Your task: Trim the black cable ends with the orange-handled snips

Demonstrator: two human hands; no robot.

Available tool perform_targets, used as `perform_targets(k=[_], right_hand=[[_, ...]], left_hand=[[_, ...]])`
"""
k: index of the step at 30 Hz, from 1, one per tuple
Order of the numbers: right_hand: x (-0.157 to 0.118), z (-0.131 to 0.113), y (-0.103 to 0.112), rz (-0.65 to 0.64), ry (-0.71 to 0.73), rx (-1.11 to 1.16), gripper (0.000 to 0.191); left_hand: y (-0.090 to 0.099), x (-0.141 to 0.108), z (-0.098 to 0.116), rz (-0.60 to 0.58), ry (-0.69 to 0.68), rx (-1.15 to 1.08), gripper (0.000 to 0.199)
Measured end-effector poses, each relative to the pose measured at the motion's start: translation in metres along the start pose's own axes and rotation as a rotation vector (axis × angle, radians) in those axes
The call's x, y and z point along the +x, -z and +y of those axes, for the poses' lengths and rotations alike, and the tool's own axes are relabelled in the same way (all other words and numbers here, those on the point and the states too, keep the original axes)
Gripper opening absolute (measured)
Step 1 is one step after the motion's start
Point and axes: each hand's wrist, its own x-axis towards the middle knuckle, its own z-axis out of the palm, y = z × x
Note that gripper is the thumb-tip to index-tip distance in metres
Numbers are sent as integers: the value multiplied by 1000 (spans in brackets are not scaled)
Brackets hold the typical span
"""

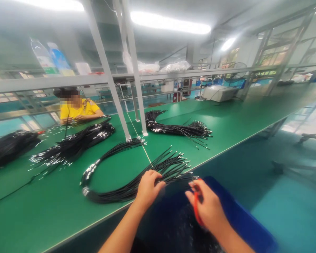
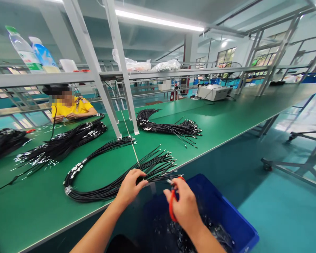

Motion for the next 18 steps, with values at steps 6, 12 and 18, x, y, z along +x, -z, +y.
perform_targets(k=[6,12,18], right_hand=[[16,-2,-72,-182,455,-290,16],[9,18,-88,-192,525,-525,24],[-5,15,-84,-206,529,-588,17]], left_hand=[[39,-11,-60,-47,303,191,25],[46,-33,-87,-146,397,288,39],[48,-37,-85,-153,411,305,39]])
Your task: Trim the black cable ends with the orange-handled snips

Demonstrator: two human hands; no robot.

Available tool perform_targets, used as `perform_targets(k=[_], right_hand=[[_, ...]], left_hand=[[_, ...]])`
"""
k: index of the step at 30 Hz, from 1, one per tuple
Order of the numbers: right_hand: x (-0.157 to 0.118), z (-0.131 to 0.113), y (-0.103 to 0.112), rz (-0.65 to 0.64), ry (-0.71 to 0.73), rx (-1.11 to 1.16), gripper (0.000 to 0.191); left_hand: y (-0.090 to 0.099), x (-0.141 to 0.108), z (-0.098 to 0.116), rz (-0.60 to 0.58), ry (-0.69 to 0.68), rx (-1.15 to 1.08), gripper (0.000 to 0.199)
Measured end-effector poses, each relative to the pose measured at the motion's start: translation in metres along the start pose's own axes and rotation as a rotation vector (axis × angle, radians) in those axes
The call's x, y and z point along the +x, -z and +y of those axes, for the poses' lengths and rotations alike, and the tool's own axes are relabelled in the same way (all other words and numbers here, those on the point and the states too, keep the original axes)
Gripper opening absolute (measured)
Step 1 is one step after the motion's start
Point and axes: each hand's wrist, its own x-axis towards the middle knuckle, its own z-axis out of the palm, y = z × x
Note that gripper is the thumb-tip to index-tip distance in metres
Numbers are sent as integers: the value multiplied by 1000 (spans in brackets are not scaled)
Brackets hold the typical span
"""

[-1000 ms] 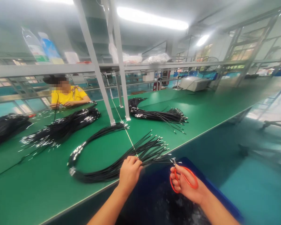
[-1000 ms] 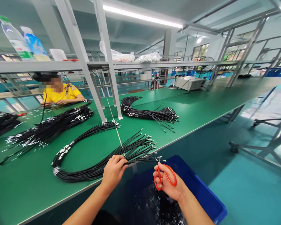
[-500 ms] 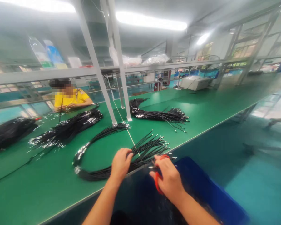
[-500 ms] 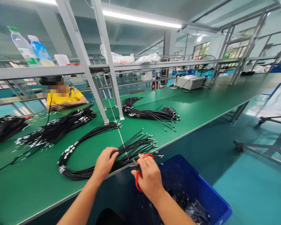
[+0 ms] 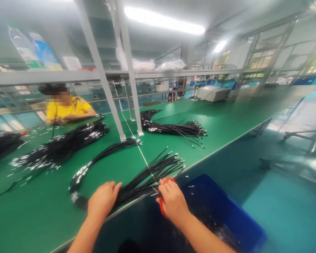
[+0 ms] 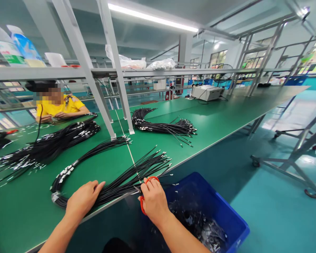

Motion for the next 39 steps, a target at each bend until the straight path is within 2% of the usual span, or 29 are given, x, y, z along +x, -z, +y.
perform_targets(k=[4,8,12,15,17,20,24,30,36,39], right_hand=[[1,-4,3,-2,34,49,29],[-3,-3,10,45,24,138,25],[-13,12,34,136,-93,184,19],[-23,25,57,156,-194,198,18],[-34,32,69,151,-256,209,16],[-56,38,76,144,-351,233,15],[-87,31,73,155,-483,268,16],[-103,-3,79,206,-826,443,17],[-112,-11,78,194,-882,539,12],[-120,-12,68,175,-903,610,11]], left_hand=[[-1,-2,-9,47,16,12,38],[1,-8,-11,192,-7,23,33],[-5,-29,16,357,-164,-31,21],[-19,-45,47,389,-400,-75,7],[-30,-48,61,425,-485,-87,7],[-40,-44,66,494,-542,-113,8],[-37,-40,59,546,-572,-175,15],[-15,-49,71,496,-474,-227,12],[6,-43,95,311,-354,-168,21],[10,-44,117,219,-388,-171,18]])
